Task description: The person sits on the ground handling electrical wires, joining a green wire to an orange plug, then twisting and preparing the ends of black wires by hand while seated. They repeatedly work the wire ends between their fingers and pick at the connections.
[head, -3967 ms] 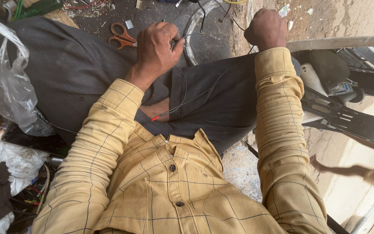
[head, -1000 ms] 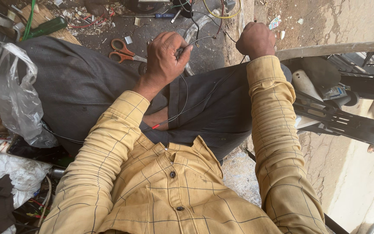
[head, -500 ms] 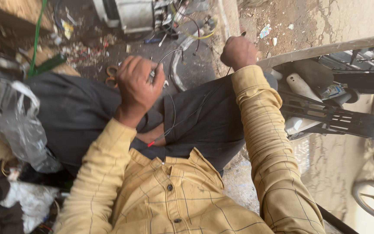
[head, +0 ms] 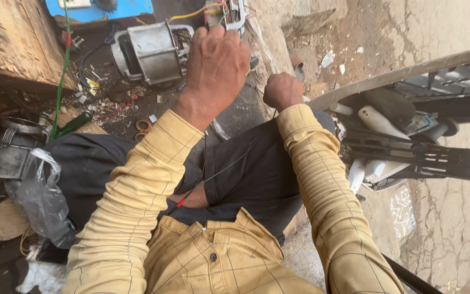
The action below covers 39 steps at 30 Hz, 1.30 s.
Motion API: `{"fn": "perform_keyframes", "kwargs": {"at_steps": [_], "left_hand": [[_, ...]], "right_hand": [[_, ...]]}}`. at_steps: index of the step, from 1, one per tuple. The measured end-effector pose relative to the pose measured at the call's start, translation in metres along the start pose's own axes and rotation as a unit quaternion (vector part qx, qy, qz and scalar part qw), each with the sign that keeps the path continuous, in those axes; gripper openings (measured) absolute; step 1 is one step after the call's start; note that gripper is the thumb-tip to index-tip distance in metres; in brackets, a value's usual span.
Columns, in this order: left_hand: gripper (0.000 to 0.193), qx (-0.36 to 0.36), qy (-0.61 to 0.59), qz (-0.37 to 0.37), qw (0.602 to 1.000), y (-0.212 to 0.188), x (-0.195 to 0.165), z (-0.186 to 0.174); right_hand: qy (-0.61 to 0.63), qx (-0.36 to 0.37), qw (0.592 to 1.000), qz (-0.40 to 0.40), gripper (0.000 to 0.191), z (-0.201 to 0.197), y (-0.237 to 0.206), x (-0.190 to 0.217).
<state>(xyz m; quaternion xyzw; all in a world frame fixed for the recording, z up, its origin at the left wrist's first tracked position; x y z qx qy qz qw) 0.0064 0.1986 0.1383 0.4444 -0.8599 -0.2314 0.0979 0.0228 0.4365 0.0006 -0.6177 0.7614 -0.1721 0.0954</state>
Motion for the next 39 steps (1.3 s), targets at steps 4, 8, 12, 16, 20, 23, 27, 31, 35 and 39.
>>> {"fn": "perform_keyframes", "kwargs": {"at_steps": [4, 8, 12, 16, 20, 23, 27, 31, 35, 39], "left_hand": [[0.018, 0.019, 0.001, -0.004, 1.000, 0.000, 0.001, 0.009], [0.015, 0.014, 0.046, 0.008, 0.999, 0.002, -0.001, 0.017], [0.013, 0.022, 0.051, 0.007, 0.998, 0.003, -0.004, 0.016], [0.015, 0.022, -0.002, -0.037, 0.999, -0.005, 0.009, -0.012], [0.011, -0.125, -0.085, -0.165, 0.975, -0.055, 0.046, -0.055], [0.014, -0.186, -0.212, -0.331, 0.900, -0.126, 0.093, -0.047], [0.010, -0.243, -0.365, -0.466, 0.768, -0.220, 0.136, 0.000], [0.002, -0.236, -0.584, -0.522, 0.575, -0.271, 0.129, 0.031], [0.005, -0.223, -0.689, -0.442, 0.529, -0.271, 0.125, 0.021], [0.006, -0.181, -0.783, -0.420, 0.422, -0.251, 0.093, 0.006]], "right_hand": [[-0.005, 0.008, 1.000, -0.005, 0.029, -0.001, -0.002, 0.001], [-0.026, 0.022, 0.999, -0.011, 0.029, -0.005, -0.002, 0.005], [-0.011, 0.024, 1.000, 0.008, 0.029, -0.008, -0.004, 0.008], [-0.024, 0.057, 0.998, 0.032, 0.025, -0.013, -0.001, 0.012], [-0.029, 0.043, 0.998, 0.024, 0.023, -0.017, -0.002, 0.011], [0.002, 0.013, 0.999, 0.038, 0.025, -0.023, -0.007, 0.008], [-0.005, -0.078, 0.997, 0.004, 0.022, -0.037, -0.029, 0.003], [0.260, -0.333, 0.904, -0.060, 0.023, -0.050, -0.090, 0.001], [0.735, -0.207, 0.644, -0.054, 0.019, -0.034, -0.170, 0.018], [0.931, 0.029, 0.364, -0.012, 0.011, -0.027, -0.209, 0.048]]}}
Point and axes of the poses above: each hand's wrist, its own y-axis towards the middle knuckle, its own z-axis out of the palm, x = y × z, the point moved 1 cm from there along y, towards the middle knuckle, and after that the axes turned 12 degrees about y, right-handed, at the moved point
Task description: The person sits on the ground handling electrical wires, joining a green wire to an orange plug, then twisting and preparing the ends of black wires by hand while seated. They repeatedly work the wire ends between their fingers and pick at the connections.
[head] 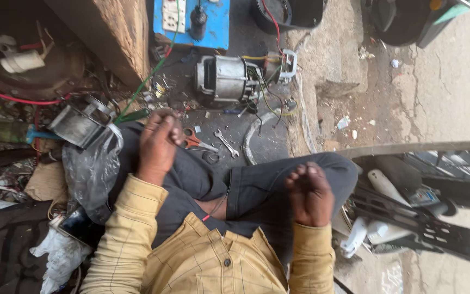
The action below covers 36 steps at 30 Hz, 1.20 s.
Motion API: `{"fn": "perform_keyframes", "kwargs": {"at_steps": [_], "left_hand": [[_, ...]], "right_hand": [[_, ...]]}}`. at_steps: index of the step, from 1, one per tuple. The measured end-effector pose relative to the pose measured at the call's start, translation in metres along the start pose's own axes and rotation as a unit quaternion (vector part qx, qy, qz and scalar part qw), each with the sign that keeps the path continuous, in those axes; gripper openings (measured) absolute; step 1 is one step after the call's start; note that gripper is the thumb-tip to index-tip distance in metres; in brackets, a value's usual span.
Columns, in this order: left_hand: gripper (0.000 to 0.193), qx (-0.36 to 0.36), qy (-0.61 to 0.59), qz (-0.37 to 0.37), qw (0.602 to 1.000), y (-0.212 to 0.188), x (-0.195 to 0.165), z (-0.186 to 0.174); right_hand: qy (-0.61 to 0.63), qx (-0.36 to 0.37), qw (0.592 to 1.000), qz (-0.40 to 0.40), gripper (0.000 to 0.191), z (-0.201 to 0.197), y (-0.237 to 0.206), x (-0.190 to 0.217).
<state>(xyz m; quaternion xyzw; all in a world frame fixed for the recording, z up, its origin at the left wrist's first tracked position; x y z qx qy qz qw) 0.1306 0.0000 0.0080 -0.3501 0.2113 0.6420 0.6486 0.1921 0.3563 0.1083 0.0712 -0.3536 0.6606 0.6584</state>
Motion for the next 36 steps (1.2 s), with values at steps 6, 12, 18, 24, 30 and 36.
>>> {"fn": "perform_keyframes", "kwargs": {"at_steps": [6, 12, 18, 24, 30, 36], "left_hand": [[0.006, 0.069, 0.045, -0.097, 0.992, -0.047, 0.071, 0.049], [0.005, 0.077, 0.065, -0.093, 0.991, -0.035, 0.094, 0.031], [0.006, 0.044, 0.082, -0.117, 0.989, -0.018, 0.093, 0.025], [0.006, 0.067, 0.120, -0.077, 0.988, -0.015, 0.096, 0.026], [0.004, 0.002, 0.248, 0.056, 0.967, -0.006, 0.094, 0.026], [0.004, 0.017, 0.173, -0.019, 0.985, -0.007, 0.080, 0.024]], "right_hand": [[0.024, 0.071, 0.987, 0.144, 0.012, 0.020, -0.004, -0.088], [-0.247, 0.073, 0.966, 0.000, 0.009, 0.020, 0.025, -0.162], [-0.300, 0.131, 0.943, -0.062, 0.008, 0.007, 0.040, -0.182], [-0.348, 0.141, 0.923, -0.088, 0.009, 0.011, 0.038, -0.185], [-0.530, 0.163, 0.795, -0.246, 0.013, 0.025, 0.026, -0.172], [-0.415, 0.098, 0.896, -0.123, 0.028, 0.015, 0.038, -0.169]]}}
Point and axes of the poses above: each hand's wrist, its own y-axis towards the middle knuckle, its own z-axis out of the palm, x = y × z, the point moved 1 cm from there along y, towards the middle knuckle, and after that the axes turned 12 degrees about y, right-handed, at the moved point
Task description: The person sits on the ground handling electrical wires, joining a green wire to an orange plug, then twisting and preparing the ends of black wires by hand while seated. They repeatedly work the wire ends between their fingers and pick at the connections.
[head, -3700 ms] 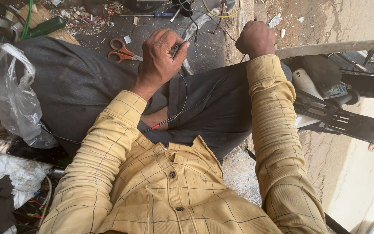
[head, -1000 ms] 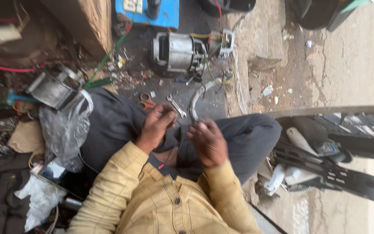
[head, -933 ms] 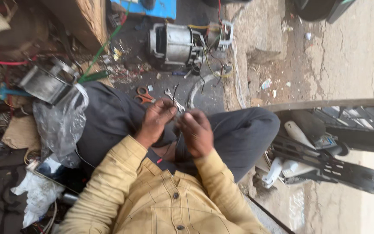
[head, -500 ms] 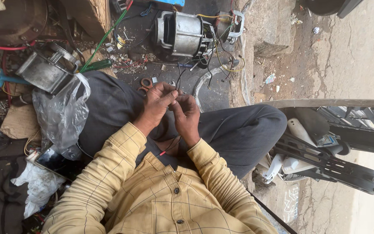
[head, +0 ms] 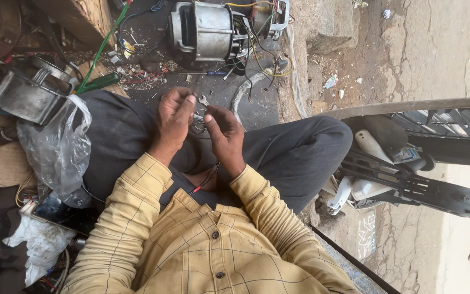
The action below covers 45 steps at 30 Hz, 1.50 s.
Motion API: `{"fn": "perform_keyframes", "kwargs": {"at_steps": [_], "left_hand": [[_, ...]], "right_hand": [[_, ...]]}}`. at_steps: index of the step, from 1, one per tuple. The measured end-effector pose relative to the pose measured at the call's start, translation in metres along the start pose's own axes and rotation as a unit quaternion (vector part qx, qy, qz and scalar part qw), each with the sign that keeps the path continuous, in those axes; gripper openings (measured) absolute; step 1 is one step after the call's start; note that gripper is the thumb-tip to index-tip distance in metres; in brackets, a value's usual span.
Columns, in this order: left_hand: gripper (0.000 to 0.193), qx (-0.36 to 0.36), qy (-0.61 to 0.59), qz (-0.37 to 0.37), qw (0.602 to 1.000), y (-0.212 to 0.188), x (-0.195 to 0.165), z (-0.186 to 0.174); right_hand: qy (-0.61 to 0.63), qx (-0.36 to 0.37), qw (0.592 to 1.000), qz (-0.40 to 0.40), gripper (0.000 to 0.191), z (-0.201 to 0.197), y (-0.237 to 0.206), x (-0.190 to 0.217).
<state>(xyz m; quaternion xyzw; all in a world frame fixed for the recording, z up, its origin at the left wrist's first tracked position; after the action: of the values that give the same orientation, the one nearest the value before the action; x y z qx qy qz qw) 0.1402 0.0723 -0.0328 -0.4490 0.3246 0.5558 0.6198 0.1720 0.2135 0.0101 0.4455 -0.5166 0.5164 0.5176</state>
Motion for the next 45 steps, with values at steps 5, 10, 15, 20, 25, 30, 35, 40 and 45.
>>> {"fn": "perform_keyframes", "kwargs": {"at_steps": [5, 10, 15, 20, 25, 30, 35, 40, 45], "left_hand": [[0.005, 0.088, 0.002, 0.001, 0.996, -0.005, -0.006, 0.008], [0.011, 0.141, -0.015, -0.010, 0.990, -0.006, -0.008, 0.012], [0.012, 0.186, -0.050, -0.050, 0.980, -0.006, -0.009, 0.008], [0.015, 0.228, -0.049, -0.093, 0.968, -0.004, -0.012, 0.003], [0.015, 0.254, -0.037, -0.101, 0.961, 0.001, -0.008, 0.002], [0.020, 0.201, 0.017, -0.109, 0.973, 0.006, 0.002, 0.004], [0.021, 0.204, 0.083, -0.047, 0.974, 0.009, 0.012, 0.008], [0.017, 0.211, 0.135, -0.074, 0.965, 0.010, 0.015, 0.005], [0.017, 0.233, 0.119, -0.053, 0.964, 0.011, 0.014, 0.000]], "right_hand": [[0.165, 0.050, 0.983, 0.066, 0.039, -0.005, 0.006, -0.010], [0.160, 0.070, 0.981, 0.078, 0.044, -0.007, 0.005, -0.002], [0.284, 0.088, 0.948, 0.115, 0.043, -0.008, 0.011, 0.008], [0.336, 0.167, 0.923, 0.086, 0.024, -0.020, 0.013, 0.010], [0.349, 0.151, 0.919, 0.104, 0.016, -0.027, 0.018, 0.004], [0.389, 0.100, 0.898, 0.178, 0.027, -0.024, 0.022, 0.003], [0.420, 0.030, 0.889, 0.178, 0.016, -0.025, 0.028, 0.009], [0.426, 0.034, 0.891, 0.156, 0.014, -0.026, 0.030, 0.013], [0.370, 0.048, 0.916, 0.145, 0.019, -0.022, 0.026, 0.010]]}}
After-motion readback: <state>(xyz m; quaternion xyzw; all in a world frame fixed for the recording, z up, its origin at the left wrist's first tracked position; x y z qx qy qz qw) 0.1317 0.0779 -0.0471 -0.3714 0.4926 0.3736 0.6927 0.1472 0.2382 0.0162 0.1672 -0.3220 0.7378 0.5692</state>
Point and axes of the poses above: each hand's wrist, its own y-axis towards the middle knuckle, its own z-axis out of the palm, x = y × z, the point moved 1 cm from there along y, towards the middle knuckle, and after that the axes turned 12 degrees about y, right-handed, at the moved point
